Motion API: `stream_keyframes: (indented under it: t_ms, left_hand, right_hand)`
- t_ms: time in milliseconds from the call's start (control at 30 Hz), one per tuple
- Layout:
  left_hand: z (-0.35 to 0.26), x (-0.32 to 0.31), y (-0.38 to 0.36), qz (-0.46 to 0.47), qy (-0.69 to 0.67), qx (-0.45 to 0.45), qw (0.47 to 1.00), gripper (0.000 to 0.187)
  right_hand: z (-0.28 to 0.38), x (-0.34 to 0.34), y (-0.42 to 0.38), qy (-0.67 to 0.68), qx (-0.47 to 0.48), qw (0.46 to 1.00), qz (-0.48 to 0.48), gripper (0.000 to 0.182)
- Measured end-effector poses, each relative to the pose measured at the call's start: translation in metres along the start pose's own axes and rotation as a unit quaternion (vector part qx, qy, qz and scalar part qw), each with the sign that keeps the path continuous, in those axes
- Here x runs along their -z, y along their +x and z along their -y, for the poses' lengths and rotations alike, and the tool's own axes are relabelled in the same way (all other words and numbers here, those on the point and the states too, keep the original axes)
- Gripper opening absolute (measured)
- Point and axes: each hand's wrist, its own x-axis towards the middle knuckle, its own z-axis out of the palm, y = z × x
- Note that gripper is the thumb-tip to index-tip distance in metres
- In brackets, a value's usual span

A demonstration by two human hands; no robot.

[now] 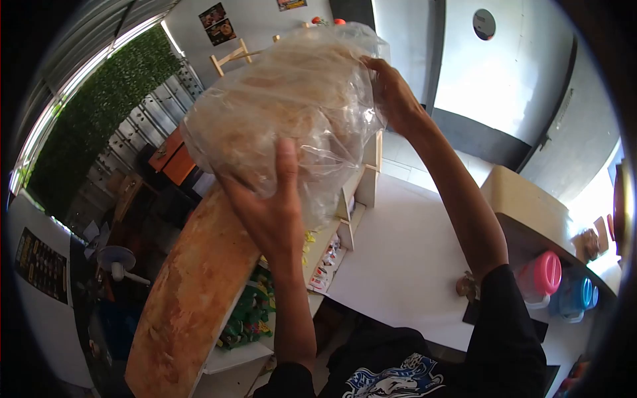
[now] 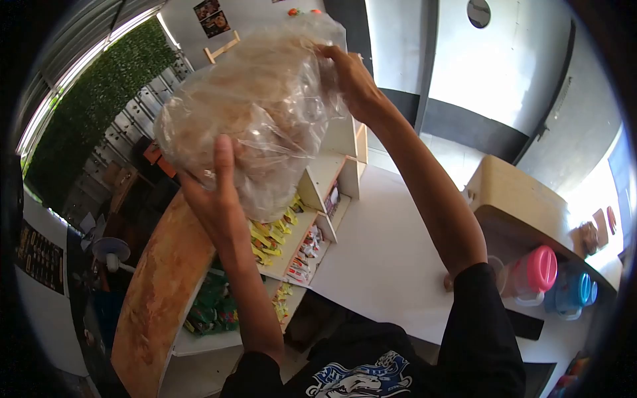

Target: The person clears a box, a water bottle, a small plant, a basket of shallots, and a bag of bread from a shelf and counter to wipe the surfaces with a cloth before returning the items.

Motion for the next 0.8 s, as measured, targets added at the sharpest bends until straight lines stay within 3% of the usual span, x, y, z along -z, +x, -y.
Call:
stream_keyframes:
  t_ms: [67,167,300,400,533,633,733,800]
  left_hand:
    - [-0.01,-0.004,-0.005,-0.014,-0.013,-0.014,1.0,0.07]
    - [-0.032,-0.011,-0.018,0.015,-0.05,0.019,0.998,0.082]
    - [-0.024,-0.028,-0.046,0.029,-0.058,-0.007,0.998,0.065]
    - [-0.021,-0.045,-0.081,0.058,-0.113,0.04,0.991,0.072]
    - [-0.014,-0.061,-0.127,0.126,-0.168,0.085,0.974,0.073]
    - [-0.001,-0.066,-0.161,0.192,-0.119,0.049,0.973,0.077]
    - [0.014,-0.073,-0.204,0.221,-0.173,0.108,0.954,0.076]
    - [0.038,-0.071,-0.23,0.241,-0.192,0.135,0.942,0.076]
  right_hand:
    - [0.012,0.008,-0.02,-0.015,0.02,0.999,-0.021,0.046]
    - [0.035,0.023,-0.057,-0.034,0.048,0.996,-0.06,0.047]
    - [0.057,0.054,-0.114,-0.059,0.076,0.985,-0.141,0.046]
    - [0.071,0.073,-0.174,-0.109,0.085,0.969,-0.204,0.046]
    - [0.046,0.119,-0.244,-0.09,0.094,0.956,-0.264,0.048]
    - [0.026,0.137,-0.299,-0.093,0.076,0.937,-0.327,0.049]
    - [-0.002,0.161,-0.358,-0.146,-0.016,0.926,-0.347,0.053]
    - [-0.023,0.164,-0.379,-0.119,0.0,0.914,-0.387,0.044]
